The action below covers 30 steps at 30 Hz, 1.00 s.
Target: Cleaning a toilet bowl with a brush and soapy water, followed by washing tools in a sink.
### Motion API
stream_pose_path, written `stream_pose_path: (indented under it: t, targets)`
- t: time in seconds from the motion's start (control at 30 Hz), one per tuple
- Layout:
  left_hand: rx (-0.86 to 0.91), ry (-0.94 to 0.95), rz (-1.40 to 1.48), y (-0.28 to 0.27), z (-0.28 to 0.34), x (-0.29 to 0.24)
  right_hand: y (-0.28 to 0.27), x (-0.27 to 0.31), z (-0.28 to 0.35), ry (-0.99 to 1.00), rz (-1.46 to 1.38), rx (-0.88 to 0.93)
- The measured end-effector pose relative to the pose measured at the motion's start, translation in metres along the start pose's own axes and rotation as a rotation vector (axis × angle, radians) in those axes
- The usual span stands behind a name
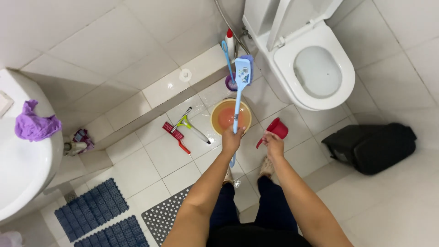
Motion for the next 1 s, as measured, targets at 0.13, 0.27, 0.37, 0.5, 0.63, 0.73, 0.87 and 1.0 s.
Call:
stream_pose_path:
  t: [0.13,0.27,0.37,0.5,0.63,0.73,0.87,1.0]
  targets:
    - [-0.011,0.004,0.021,-0.005,0.009,0.007,-0.003,-0.023,-0.002,-0.007,-0.116,0.06]
    - [-0.034,-0.109,0.055,-0.015,0.028,-0.001,-0.003,-0.031,0.008,0.003,-0.154,0.053]
    - [-0.007,-0.238,0.083,-0.021,0.041,0.006,-0.002,-0.038,0.008,0.035,-0.156,0.024]
    - [-0.052,-0.003,-0.206,-0.02,0.051,0.078,0.018,-0.025,0.027,0.22,-0.156,0.035]
    - [0.004,-0.022,-0.284,-0.029,0.025,0.129,0.034,-0.05,-0.012,0.212,-0.087,0.13]
    - [0.312,-0.384,-0.309,-0.025,-0.009,0.221,0.04,-0.099,-0.091,0.303,0.033,0.085]
    - [0.512,-0.033,-0.526,-0.03,-0.03,0.315,0.042,-0.18,-0.186,0.122,0.096,0.047]
    - [0.443,-0.011,-0.479,-0.038,-0.049,0.351,0.05,-0.221,-0.261,0.079,0.15,-0.208]
Point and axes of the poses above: each hand's wrist, its own z-axis away from the middle knuckle, its own y-axis out of the palm, x = y × z, the point moved 1 cm from there along -z, towards the middle knuckle, and after that the axes turned 14 degrees about y, right-handed, at the moved point
